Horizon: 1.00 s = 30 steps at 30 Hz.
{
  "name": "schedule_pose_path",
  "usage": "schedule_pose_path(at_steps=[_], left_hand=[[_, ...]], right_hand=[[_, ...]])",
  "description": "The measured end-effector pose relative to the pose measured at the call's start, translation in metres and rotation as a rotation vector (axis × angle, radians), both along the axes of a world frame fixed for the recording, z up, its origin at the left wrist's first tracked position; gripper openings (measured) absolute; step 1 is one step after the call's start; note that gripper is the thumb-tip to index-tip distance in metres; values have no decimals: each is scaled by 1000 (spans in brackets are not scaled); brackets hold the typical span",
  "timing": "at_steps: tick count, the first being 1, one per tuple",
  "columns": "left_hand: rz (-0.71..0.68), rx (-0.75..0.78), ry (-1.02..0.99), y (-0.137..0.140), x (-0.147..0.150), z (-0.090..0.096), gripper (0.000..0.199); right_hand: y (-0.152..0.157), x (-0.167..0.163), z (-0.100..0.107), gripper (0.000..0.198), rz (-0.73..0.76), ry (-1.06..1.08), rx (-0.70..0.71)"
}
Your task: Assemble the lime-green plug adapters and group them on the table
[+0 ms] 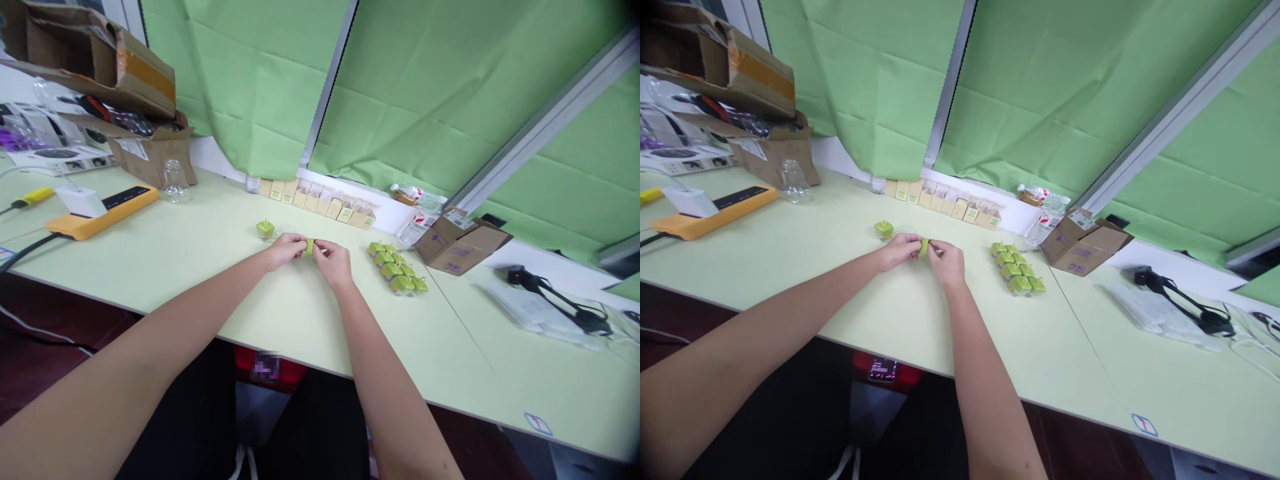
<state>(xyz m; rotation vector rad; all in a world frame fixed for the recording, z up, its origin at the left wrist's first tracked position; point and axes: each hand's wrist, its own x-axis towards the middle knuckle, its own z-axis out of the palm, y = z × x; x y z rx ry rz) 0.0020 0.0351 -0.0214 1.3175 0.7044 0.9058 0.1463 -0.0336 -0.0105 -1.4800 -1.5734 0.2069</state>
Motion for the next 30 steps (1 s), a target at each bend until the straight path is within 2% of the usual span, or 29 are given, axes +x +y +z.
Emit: schedule_pose_path(at_steps=[6,12,19,30], left_hand=[[5,105,84,-1,1,-1,10],[-10,118,62,0,2,-3,12],[1,180,139,-2,1,-5,11],[18,257,168,4,2,-15,9]], right_hand=[[-2,-1,3,26,6,-5,-3],[1,4,0,28,-24,44,-18],[5,9,-6,29,15,103,-38],[5,9,-7,27,22,94,-53]])
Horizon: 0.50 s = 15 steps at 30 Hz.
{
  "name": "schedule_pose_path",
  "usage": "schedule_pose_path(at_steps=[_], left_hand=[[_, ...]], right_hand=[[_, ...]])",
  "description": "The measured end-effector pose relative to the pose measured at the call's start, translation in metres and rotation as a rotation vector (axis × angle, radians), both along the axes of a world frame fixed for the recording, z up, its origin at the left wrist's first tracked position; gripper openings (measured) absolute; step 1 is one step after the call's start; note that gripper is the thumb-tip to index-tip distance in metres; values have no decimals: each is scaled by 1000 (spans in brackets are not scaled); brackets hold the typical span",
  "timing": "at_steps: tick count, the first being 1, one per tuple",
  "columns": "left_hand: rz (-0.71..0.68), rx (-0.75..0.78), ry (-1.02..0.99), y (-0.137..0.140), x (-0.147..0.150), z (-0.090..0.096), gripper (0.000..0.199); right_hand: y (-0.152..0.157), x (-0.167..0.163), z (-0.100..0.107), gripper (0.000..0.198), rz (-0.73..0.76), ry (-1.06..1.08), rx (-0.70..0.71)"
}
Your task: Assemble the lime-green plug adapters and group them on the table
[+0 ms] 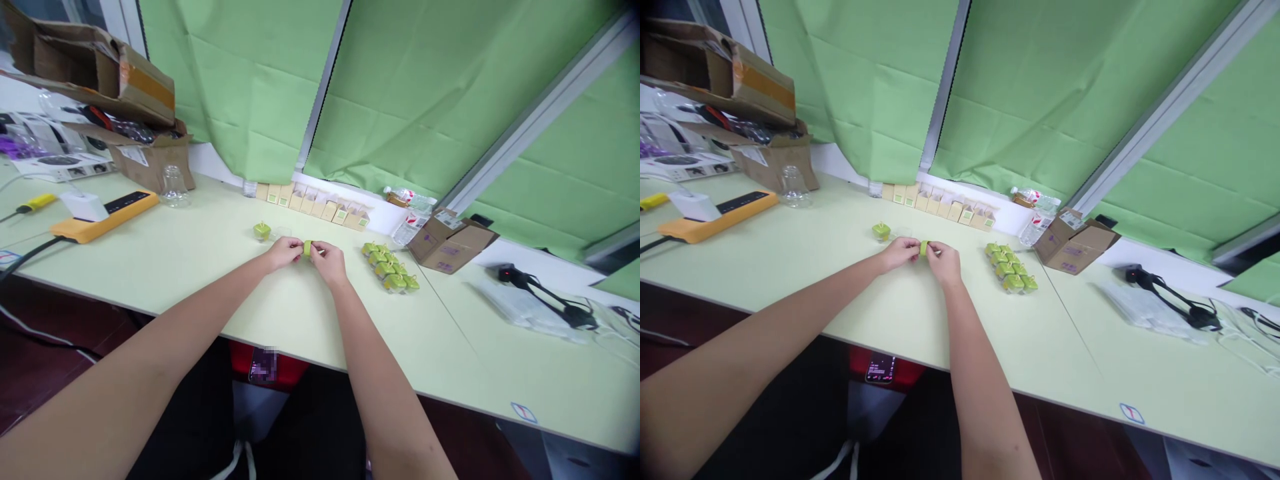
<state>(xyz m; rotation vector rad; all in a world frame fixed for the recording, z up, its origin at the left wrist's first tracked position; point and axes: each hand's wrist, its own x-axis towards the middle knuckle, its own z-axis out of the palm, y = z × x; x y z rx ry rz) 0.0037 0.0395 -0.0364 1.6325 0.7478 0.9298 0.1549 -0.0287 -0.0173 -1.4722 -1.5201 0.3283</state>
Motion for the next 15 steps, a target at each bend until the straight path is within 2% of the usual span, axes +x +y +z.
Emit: schedule_pose_path(at_steps=[9,15], left_hand=[[39,-11,8,-5,0,3,9],[47,-9,13,1,4,-4,10]], right_hand=[[-2,-2,2,29,-4,-40,8],[-3,0,4,28,-5,-73,12]])
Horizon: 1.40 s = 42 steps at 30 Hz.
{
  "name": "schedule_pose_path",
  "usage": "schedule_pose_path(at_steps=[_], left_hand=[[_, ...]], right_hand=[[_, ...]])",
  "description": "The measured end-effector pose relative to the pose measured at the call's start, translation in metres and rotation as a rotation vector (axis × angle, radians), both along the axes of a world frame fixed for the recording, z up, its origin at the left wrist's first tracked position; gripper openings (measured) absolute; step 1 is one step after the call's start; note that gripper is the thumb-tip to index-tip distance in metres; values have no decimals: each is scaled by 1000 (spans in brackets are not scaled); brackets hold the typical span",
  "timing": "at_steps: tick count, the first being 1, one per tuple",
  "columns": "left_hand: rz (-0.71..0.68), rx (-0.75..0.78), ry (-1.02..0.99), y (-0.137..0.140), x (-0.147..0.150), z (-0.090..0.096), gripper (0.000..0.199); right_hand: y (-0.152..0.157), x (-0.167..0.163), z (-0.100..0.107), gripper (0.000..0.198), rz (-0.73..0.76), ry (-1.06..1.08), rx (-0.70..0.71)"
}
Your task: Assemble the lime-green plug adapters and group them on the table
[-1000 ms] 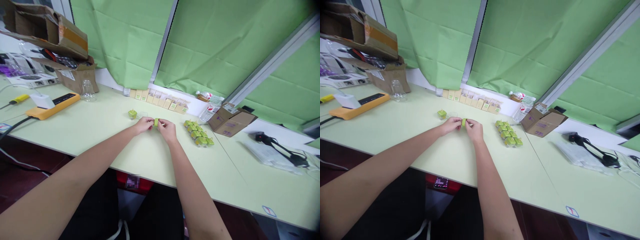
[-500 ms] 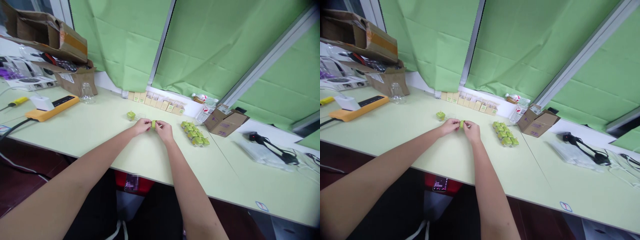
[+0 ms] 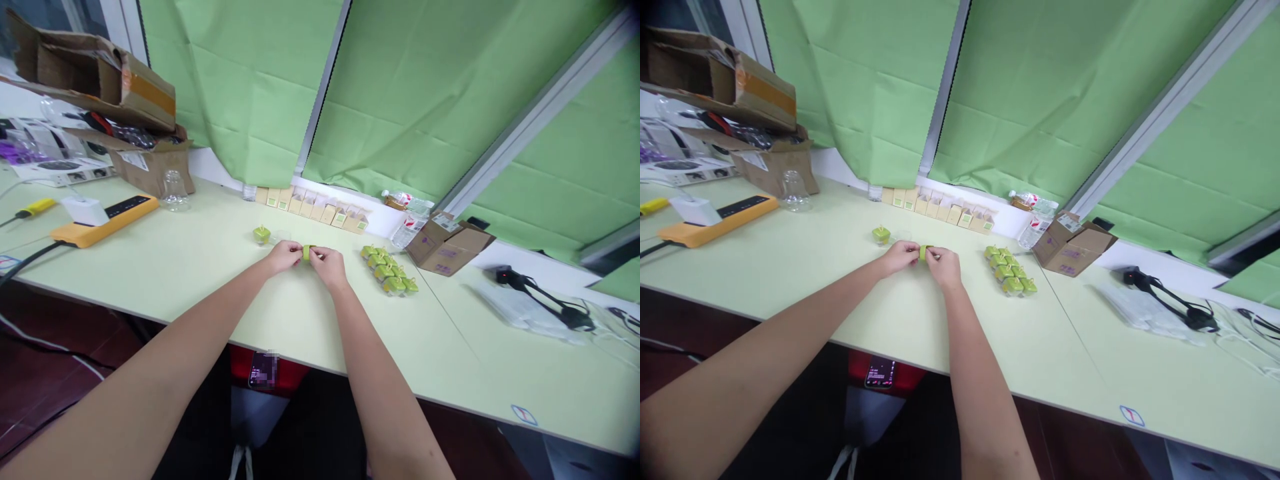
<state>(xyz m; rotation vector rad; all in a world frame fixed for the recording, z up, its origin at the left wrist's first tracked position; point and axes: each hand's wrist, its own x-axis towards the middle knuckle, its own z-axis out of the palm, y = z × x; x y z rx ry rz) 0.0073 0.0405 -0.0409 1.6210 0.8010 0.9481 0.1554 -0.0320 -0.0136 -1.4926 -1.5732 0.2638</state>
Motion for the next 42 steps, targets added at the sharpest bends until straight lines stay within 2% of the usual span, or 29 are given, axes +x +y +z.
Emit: schedule_pose_path(at_steps=[5,8,11,14,18,22,24,27,29,35,42], left_hand=[[14,31,-29,-5,2,2,7],[-20,-77,-107,-8,-1,10,9],[-87,-189,-206,-8,-4,16,21],[-99,-227,-238,-6,-4,17,28],[-91,-246,-252,-7,-3,16,22],[-122,-266,-263,-11,-3,19,15],[-156,-265,-257,-12,-4,19,16],[-172,-238,-251,-13,-5,19,18],[-162,-217,-237,-12,-5,18,20],[-151,-202,-212,-10,-5,17,29],[-134,-196,-233,-9,-5,16,20]], right_hand=[[-1,-1,2,29,7,-14,2],[-1,-1,5,29,7,-5,3],[0,0,7,29,-34,50,6],[0,0,8,28,-36,99,-24],[1,-2,6,26,-35,148,-34],[3,-6,6,30,-77,334,-44],[3,-7,7,37,-37,447,-113],[2,-6,9,39,125,550,-284],[1,-6,11,39,200,614,-349],[-3,-6,13,42,245,750,-297],[-3,-8,12,35,286,772,-264]])
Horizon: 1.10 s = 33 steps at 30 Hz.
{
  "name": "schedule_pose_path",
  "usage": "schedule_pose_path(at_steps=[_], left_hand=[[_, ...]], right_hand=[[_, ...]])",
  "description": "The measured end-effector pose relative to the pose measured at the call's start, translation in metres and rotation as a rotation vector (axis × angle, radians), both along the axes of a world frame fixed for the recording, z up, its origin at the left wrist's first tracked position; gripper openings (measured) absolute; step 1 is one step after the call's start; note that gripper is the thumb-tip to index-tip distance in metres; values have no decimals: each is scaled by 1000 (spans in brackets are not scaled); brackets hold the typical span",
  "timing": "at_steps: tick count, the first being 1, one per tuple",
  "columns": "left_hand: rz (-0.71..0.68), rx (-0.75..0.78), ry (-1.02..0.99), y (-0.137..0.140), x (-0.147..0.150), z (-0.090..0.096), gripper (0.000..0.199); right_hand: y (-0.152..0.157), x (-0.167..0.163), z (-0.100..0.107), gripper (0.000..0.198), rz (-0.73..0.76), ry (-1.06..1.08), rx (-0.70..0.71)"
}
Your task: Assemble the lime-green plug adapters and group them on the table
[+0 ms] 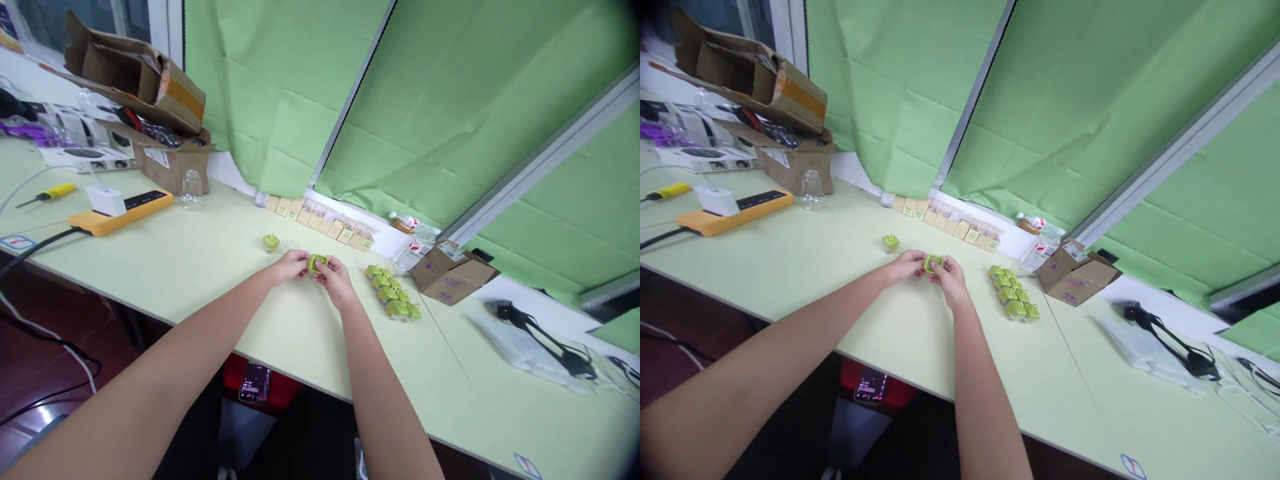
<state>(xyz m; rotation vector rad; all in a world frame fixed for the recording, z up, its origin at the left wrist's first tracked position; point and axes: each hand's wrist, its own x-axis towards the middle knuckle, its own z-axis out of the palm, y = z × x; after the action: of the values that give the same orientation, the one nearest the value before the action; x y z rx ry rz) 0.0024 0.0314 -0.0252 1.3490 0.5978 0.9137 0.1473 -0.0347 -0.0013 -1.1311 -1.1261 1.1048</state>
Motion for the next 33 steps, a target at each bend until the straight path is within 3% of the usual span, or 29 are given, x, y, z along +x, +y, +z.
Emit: schedule_pose_path(at_steps=[12,21,27,33], left_hand=[[1,-156,-90,4,0,0,20],[-156,-262,-129,2,-4,3,31],[-100,-332,-226,1,-2,0,29],[70,-329,-279,6,0,1,13]], right_hand=[[3,2,1,40,-187,-35,2],[1,-2,3,39,-172,-110,81],[4,-2,1,42,-254,-275,129],[1,17,3,38,-503,-739,259]])
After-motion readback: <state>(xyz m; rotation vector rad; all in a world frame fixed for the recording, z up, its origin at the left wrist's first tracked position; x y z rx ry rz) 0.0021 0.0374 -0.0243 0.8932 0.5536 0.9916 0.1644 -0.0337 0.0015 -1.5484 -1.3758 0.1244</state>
